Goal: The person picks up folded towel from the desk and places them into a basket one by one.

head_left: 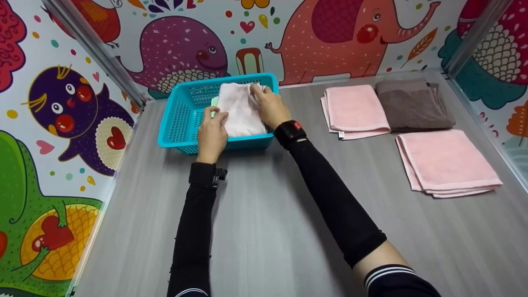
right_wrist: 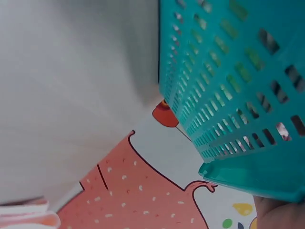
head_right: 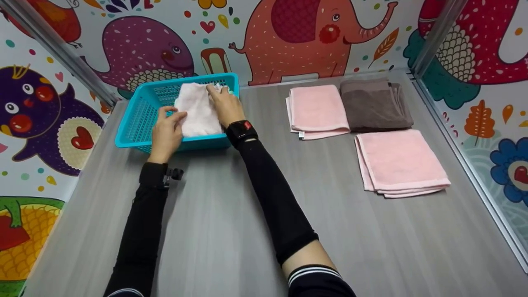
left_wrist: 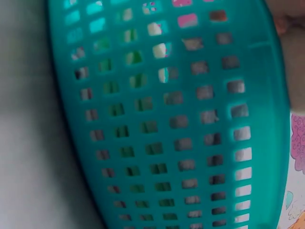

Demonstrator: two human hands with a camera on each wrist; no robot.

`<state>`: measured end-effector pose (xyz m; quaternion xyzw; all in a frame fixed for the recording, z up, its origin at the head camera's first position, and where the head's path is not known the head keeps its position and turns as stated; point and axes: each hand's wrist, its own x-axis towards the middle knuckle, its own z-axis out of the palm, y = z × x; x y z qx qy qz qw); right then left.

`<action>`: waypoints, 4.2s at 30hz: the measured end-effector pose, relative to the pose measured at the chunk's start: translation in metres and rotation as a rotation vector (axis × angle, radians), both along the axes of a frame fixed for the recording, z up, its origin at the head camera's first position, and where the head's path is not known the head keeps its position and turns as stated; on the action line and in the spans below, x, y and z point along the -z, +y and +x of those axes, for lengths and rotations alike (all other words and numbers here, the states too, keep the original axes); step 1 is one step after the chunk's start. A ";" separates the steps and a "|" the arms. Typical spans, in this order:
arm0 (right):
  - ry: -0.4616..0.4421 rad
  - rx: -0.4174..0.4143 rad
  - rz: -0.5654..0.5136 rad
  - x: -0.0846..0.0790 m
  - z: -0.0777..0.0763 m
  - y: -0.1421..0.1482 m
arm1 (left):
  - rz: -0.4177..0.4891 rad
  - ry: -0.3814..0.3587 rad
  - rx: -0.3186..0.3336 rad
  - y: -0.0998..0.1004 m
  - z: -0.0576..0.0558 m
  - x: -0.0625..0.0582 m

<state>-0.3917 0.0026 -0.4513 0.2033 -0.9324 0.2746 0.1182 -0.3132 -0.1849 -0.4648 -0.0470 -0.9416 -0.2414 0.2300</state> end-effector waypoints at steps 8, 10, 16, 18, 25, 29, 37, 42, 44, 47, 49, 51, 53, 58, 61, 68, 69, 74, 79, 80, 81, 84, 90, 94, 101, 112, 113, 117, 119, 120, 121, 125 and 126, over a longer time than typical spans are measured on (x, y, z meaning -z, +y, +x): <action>0.126 0.032 0.189 0.005 0.000 -0.003 | -0.089 -0.042 -0.050 -0.005 0.005 0.004; 0.161 0.067 0.264 0.005 -0.001 -0.002 | -0.098 -0.073 -0.060 -0.006 0.007 0.003; 0.057 0.126 0.474 0.003 -0.003 0.004 | -0.159 -0.132 -0.076 -0.008 0.008 0.001; 0.007 0.119 0.498 0.002 -0.003 0.005 | -0.177 -0.152 -0.073 -0.009 0.009 0.001; -0.021 0.089 0.520 0.002 -0.001 0.009 | -0.207 -0.187 -0.056 -0.009 0.010 0.001; -0.014 0.084 0.482 0.004 -0.002 0.011 | -0.205 -0.177 -0.049 -0.008 0.010 0.003; 0.021 0.089 0.121 0.006 -0.003 0.016 | -0.148 -0.114 -0.060 -0.009 0.007 0.009; -0.039 0.033 -0.030 0.006 0.001 0.028 | -0.163 -0.102 -0.055 -0.010 0.006 0.010; -0.055 0.011 -0.072 0.007 0.002 0.036 | -0.165 -0.111 -0.055 -0.011 0.006 0.010; -0.049 0.003 -0.131 0.009 0.001 0.055 | -0.166 -0.128 -0.055 -0.012 0.006 0.009; -0.031 0.018 -0.154 0.011 -0.002 0.074 | -0.168 -0.137 -0.053 -0.013 0.007 0.009; -0.017 0.056 -0.148 0.015 -0.005 0.097 | -0.172 -0.141 -0.048 -0.013 0.006 0.009; -0.020 0.111 -0.131 0.020 -0.008 0.125 | -0.173 -0.142 -0.042 -0.013 0.006 0.009; -0.029 0.235 -0.073 0.035 -0.005 0.198 | -0.180 -0.144 -0.032 -0.013 0.005 0.007; -0.037 0.271 -0.039 0.045 0.004 0.232 | -0.186 -0.128 -0.026 -0.014 0.006 0.007; -0.228 0.214 0.062 0.051 0.019 0.269 | -0.191 -0.121 -0.026 -0.013 0.005 0.008; -0.250 0.205 0.076 0.051 0.019 0.271 | -0.190 -0.125 -0.026 -0.013 0.005 0.008; -0.294 0.180 0.117 0.052 0.017 0.278 | -0.191 -0.135 -0.026 -0.012 0.004 0.008; -0.305 0.164 0.128 0.051 0.017 0.278 | -0.189 -0.138 -0.024 -0.011 0.004 0.007; -0.311 0.159 0.128 0.050 0.018 0.278 | -0.189 -0.139 -0.025 -0.011 0.004 0.007; -0.317 0.156 0.129 0.050 0.018 0.277 | -0.188 -0.141 -0.025 -0.011 0.004 0.007; -0.334 0.151 0.150 0.048 0.019 0.275 | -0.182 -0.144 -0.021 -0.011 0.004 0.006; -0.364 0.161 0.200 0.046 0.021 0.269 | -0.165 -0.102 -0.008 -0.010 0.004 0.005; -0.408 0.181 0.188 0.046 0.023 0.265 | -0.170 -0.055 0.011 -0.001 0.004 0.007; -0.440 0.168 0.212 0.044 0.023 0.250 | -0.205 -0.028 0.071 0.029 0.003 0.009; -0.419 0.188 0.235 0.044 0.025 0.215 | -0.246 -0.026 0.130 0.070 -0.002 0.009; -0.423 0.196 0.236 0.045 0.025 0.212 | -0.246 -0.022 0.136 0.072 -0.002 0.009; -0.423 0.231 0.250 0.047 0.026 0.205 | -0.238 -0.003 0.149 0.076 -0.002 0.010; -0.410 0.242 0.265 0.047 0.027 0.204 | -0.231 0.004 0.153 0.075 -0.001 0.011; -0.405 0.246 0.272 0.046 0.028 0.204 | -0.227 0.008 0.156 0.075 -0.001 0.011; -0.402 0.250 0.280 0.046 0.030 0.204 | -0.225 0.012 0.158 0.074 -0.001 0.011; -0.395 0.238 0.303 0.041 0.039 0.206 | -0.222 0.005 0.169 0.073 -0.002 0.011; -0.391 0.230 0.299 0.040 0.042 0.207 | -0.224 0.000 0.169 0.073 -0.002 0.010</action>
